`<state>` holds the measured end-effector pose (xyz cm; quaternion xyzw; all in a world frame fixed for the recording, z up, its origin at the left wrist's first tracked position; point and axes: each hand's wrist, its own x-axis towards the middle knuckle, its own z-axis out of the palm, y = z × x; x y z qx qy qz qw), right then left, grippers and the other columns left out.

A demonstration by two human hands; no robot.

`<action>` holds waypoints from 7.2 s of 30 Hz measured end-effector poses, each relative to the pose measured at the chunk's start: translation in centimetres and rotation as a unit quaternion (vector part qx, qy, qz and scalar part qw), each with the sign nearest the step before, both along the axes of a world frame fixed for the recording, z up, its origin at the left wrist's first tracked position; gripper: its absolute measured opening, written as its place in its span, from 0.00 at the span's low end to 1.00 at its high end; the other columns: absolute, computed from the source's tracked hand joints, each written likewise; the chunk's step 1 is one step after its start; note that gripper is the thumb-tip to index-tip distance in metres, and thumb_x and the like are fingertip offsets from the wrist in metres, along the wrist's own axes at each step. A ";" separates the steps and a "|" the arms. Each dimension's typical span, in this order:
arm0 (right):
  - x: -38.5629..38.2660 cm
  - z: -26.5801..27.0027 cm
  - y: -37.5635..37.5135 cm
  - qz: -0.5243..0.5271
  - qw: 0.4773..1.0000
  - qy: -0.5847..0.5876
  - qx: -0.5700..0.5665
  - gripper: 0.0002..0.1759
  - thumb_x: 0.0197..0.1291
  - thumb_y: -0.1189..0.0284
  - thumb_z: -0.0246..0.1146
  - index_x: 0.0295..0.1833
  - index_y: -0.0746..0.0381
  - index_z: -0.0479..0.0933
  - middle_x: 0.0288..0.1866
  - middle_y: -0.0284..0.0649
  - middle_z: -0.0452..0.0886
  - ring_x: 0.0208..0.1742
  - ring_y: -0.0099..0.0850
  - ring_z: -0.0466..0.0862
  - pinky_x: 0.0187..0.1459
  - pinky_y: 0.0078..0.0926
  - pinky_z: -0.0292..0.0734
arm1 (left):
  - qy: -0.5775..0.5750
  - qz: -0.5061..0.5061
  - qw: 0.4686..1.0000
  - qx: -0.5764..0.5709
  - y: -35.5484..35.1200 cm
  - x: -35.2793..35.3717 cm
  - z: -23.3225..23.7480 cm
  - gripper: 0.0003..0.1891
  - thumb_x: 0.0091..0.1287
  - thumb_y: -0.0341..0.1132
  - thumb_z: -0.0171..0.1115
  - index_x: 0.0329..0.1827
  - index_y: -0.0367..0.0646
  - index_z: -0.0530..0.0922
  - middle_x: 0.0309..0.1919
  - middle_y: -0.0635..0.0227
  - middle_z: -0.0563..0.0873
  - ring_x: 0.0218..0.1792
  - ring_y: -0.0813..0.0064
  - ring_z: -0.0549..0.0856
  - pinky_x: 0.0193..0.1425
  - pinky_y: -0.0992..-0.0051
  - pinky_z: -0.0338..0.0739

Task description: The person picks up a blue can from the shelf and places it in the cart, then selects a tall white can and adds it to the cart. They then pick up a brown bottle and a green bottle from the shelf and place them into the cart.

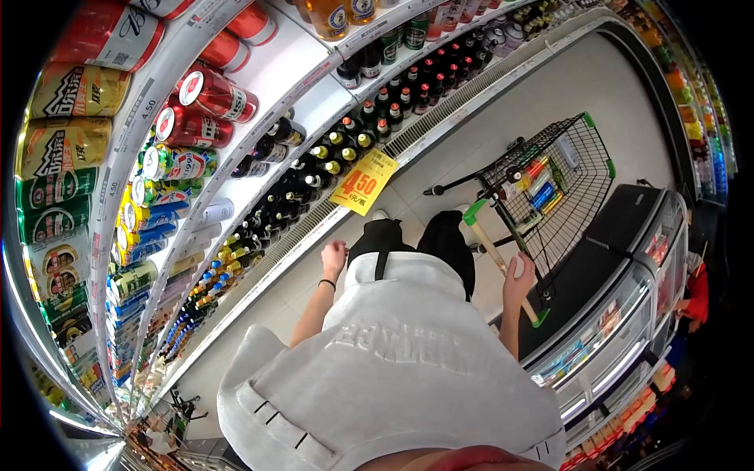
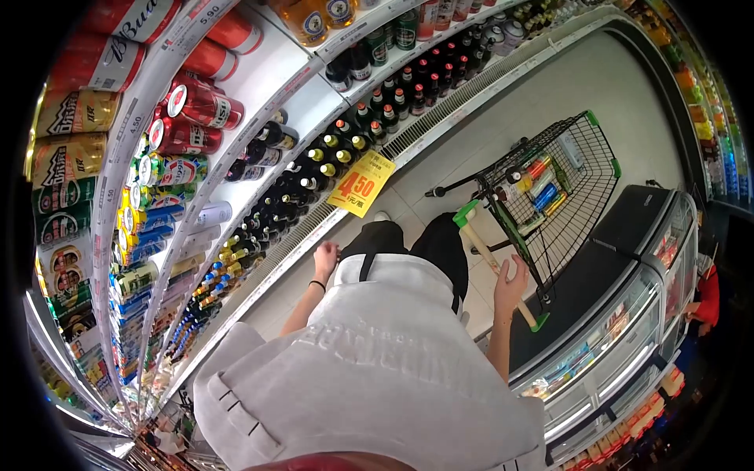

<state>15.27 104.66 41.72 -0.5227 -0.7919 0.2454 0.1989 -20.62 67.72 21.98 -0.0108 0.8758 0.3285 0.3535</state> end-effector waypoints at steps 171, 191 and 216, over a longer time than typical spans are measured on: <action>11.7 -9.9 33.8 -0.027 0.937 -0.345 -0.055 0.13 0.56 0.57 0.70 0.30 0.55 0.89 0.26 0.48 0.88 0.30 0.50 0.90 0.35 0.47 0.85 | 0.214 -0.774 0.596 -0.009 73.6 14.9 10.1 0.09 0.52 0.40 0.70 0.30 0.46 0.90 0.31 0.57 0.92 0.36 0.53 0.92 0.41 0.58 0.86; 12.2 -10.8 37.8 0.051 0.933 -0.346 -0.083 0.17 0.61 0.54 0.69 0.32 0.56 0.88 0.27 0.49 0.87 0.32 0.52 0.90 0.36 0.50 0.85 | 0.376 -0.650 0.657 -0.072 74.3 18.3 7.3 0.05 0.57 0.40 0.71 0.33 0.54 0.91 0.36 0.74 0.91 0.49 0.70 0.85 0.64 0.65 0.65; 11.8 -11.5 47.5 0.011 0.932 -0.359 -0.058 0.15 0.57 0.57 0.71 0.29 0.57 0.87 0.23 0.50 0.85 0.29 0.53 0.88 0.33 0.50 0.83 | 0.192 -0.786 0.580 -0.094 88.3 15.9 9.5 0.11 0.60 0.46 0.77 0.42 0.55 0.93 0.39 0.71 0.93 0.44 0.68 0.91 0.44 0.66 0.79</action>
